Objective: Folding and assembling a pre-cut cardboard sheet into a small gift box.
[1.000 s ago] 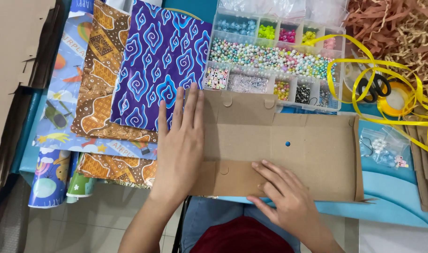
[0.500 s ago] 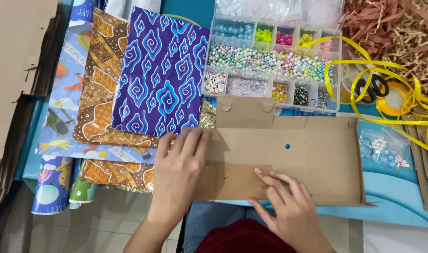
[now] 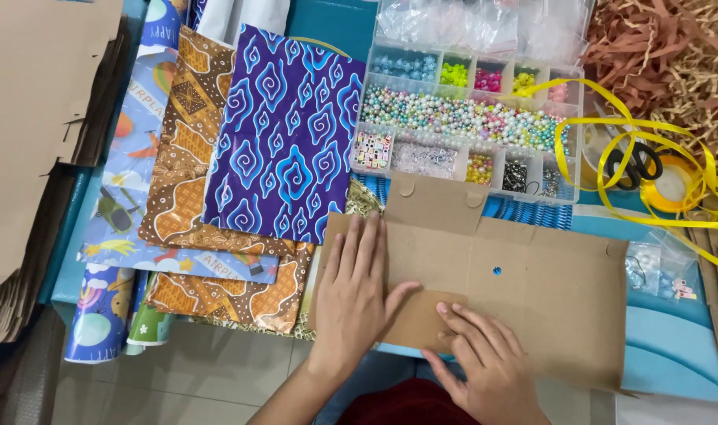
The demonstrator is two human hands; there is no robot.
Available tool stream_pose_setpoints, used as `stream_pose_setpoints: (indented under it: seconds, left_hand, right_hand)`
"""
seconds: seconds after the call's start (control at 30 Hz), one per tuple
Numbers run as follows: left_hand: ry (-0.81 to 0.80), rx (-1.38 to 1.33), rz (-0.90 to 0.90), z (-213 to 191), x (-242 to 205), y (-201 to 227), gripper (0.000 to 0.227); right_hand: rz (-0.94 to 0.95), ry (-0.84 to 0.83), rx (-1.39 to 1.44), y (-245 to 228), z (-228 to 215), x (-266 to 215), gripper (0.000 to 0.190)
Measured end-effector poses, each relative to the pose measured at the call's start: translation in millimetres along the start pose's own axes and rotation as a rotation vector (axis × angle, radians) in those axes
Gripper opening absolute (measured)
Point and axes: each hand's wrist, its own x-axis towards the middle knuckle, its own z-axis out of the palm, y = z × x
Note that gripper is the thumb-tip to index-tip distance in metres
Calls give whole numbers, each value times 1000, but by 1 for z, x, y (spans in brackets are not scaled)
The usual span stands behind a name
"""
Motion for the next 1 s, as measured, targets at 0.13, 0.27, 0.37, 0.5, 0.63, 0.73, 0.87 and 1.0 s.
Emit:
stream_pose_setpoints:
  seconds: [0.13, 0.27, 0.37, 0.5, 0.63, 0.73, 0.87, 1.0]
  left_hand:
    - [-39, 94, -76, 4, -2, 10, 101]
    - [-59, 344, -178, 0, 2, 16, 116]
    - [-104, 459, -230, -6, 4, 22, 120]
    - [-133, 561, -273, 0, 5, 28, 125]
    - [-78, 517, -325, 4, 5, 31, 94]
    - [-28, 437, -325, 3, 4, 29, 81]
    - [16, 314, -315, 4, 1, 27, 78]
    - [27, 258, -318, 3, 1, 26, 78]
  right_hand:
    - [-35, 13, 13, 6, 3, -3, 29]
    - [-28, 23, 22, 3, -1, 1, 30]
    - [33, -59, 75, 3, -4, 1, 31]
    - [5, -217, 64, 7, -31, 16, 32]
    - [-54, -127, 120, 22, -48, 64, 18]
    - [-38, -129, 74, 40, -45, 101, 31]
    - [-6, -176, -57, 63, -27, 124, 66]
    - [13, -149, -64, 61, -31, 124, 73]
